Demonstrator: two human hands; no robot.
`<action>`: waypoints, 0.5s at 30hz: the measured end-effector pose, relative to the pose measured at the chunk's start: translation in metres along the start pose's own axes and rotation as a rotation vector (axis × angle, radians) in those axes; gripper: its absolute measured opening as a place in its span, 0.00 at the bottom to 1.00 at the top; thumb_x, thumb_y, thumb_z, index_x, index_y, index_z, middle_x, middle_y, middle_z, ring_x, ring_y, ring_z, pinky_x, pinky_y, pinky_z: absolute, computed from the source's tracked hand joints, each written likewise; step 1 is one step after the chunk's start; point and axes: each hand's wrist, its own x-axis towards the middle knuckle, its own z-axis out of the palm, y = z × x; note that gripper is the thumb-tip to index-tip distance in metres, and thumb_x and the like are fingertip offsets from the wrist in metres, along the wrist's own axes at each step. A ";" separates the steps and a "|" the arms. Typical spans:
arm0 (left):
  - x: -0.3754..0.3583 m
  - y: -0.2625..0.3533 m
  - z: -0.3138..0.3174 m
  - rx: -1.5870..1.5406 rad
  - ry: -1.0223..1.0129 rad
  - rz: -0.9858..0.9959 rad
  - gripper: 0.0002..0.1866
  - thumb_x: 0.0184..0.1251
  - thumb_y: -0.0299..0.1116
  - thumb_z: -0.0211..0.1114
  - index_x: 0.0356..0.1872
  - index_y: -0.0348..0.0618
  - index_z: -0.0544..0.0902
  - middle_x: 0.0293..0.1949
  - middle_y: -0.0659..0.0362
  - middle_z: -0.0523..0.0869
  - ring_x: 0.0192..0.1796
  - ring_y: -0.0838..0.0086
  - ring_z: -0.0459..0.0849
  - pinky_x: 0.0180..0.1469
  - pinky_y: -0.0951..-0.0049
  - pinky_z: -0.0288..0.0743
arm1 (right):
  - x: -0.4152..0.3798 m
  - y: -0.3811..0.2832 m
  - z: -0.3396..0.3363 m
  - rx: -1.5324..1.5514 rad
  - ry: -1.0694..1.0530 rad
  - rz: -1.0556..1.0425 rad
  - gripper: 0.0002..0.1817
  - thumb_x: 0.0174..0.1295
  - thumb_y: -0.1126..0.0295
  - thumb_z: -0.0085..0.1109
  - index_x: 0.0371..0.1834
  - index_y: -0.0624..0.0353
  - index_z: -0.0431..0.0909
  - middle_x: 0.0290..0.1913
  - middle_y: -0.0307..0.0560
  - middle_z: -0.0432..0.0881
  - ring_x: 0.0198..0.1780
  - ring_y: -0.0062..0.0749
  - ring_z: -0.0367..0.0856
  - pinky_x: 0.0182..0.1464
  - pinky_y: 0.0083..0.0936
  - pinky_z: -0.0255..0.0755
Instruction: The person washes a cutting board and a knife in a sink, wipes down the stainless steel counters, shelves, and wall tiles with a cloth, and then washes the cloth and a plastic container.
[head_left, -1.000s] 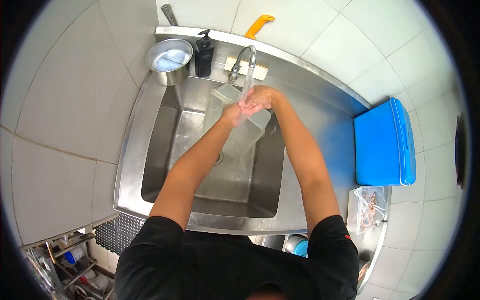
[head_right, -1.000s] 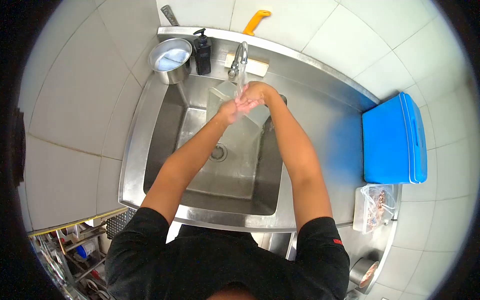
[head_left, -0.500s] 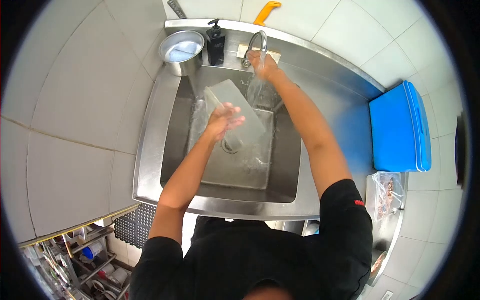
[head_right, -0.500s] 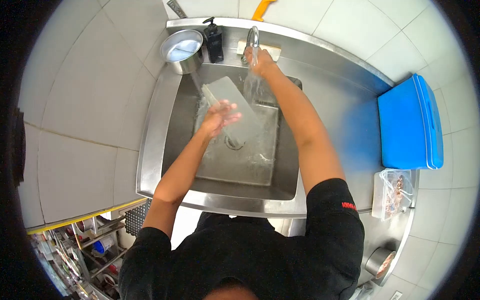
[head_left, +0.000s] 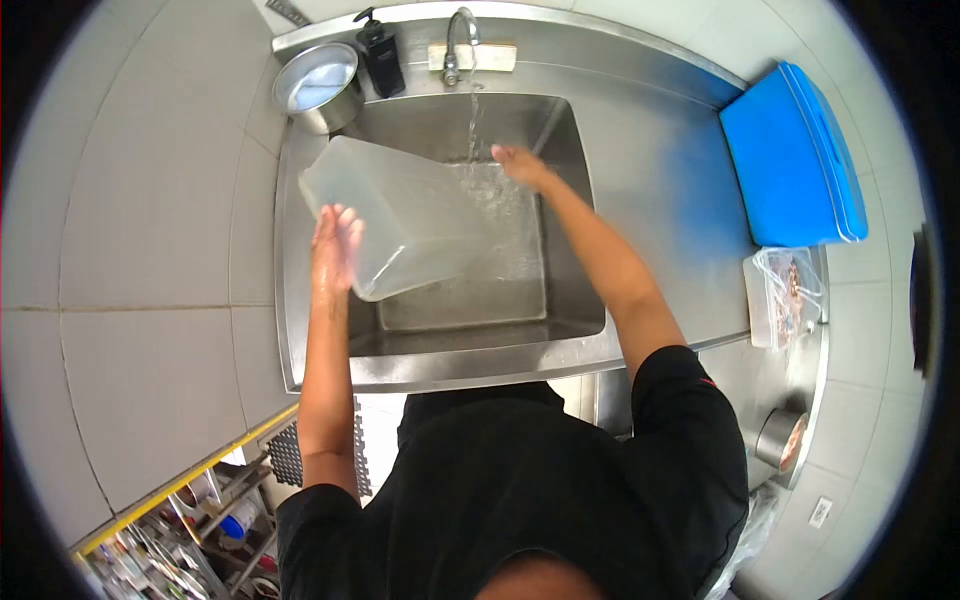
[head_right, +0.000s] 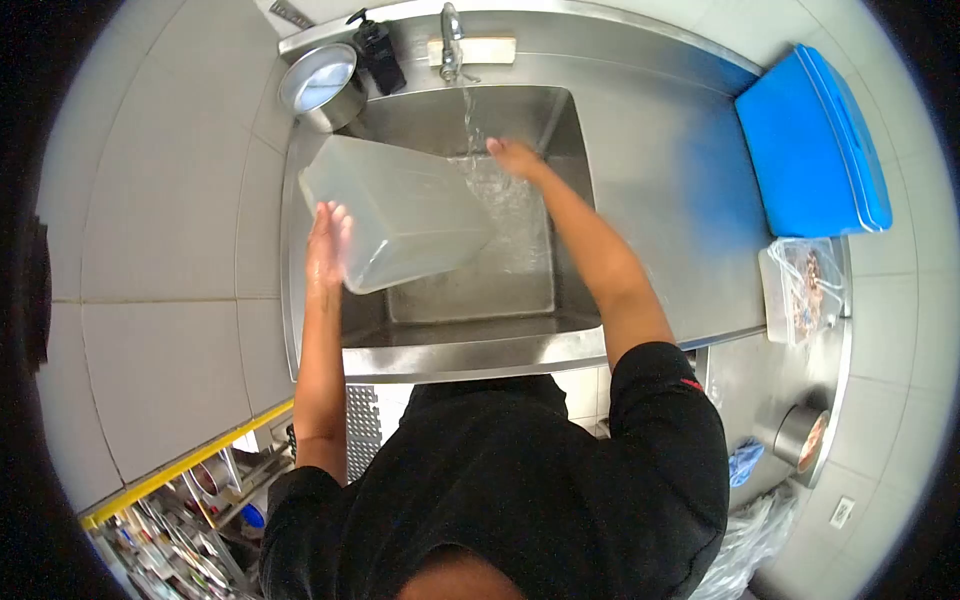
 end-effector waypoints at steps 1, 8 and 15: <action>0.010 0.002 -0.018 0.004 -0.021 -0.002 0.21 0.65 0.44 0.60 0.49 0.39 0.71 0.46 0.57 0.78 0.46 0.71 0.78 0.49 0.75 0.74 | -0.024 0.002 0.003 0.035 -0.025 0.046 0.43 0.60 0.32 0.37 0.58 0.64 0.70 0.59 0.60 0.72 0.61 0.42 0.69 0.61 0.37 0.63; -0.034 0.034 0.019 -0.101 -0.412 -0.310 0.36 0.68 0.56 0.47 0.68 0.40 0.56 0.69 0.54 0.60 0.67 0.61 0.61 0.69 0.60 0.53 | -0.091 0.030 -0.005 0.842 -0.216 0.179 0.40 0.63 0.34 0.26 0.67 0.54 0.60 0.63 0.52 0.67 0.64 0.42 0.66 0.54 0.43 0.71; 0.025 -0.011 -0.055 0.292 -0.419 -0.279 0.35 0.68 0.57 0.46 0.66 0.40 0.61 0.65 0.52 0.64 0.65 0.60 0.64 0.65 0.57 0.60 | -0.114 -0.018 -0.033 1.121 -0.078 0.146 0.35 0.66 0.39 0.33 0.59 0.58 0.69 0.55 0.51 0.76 0.51 0.39 0.78 0.49 0.36 0.75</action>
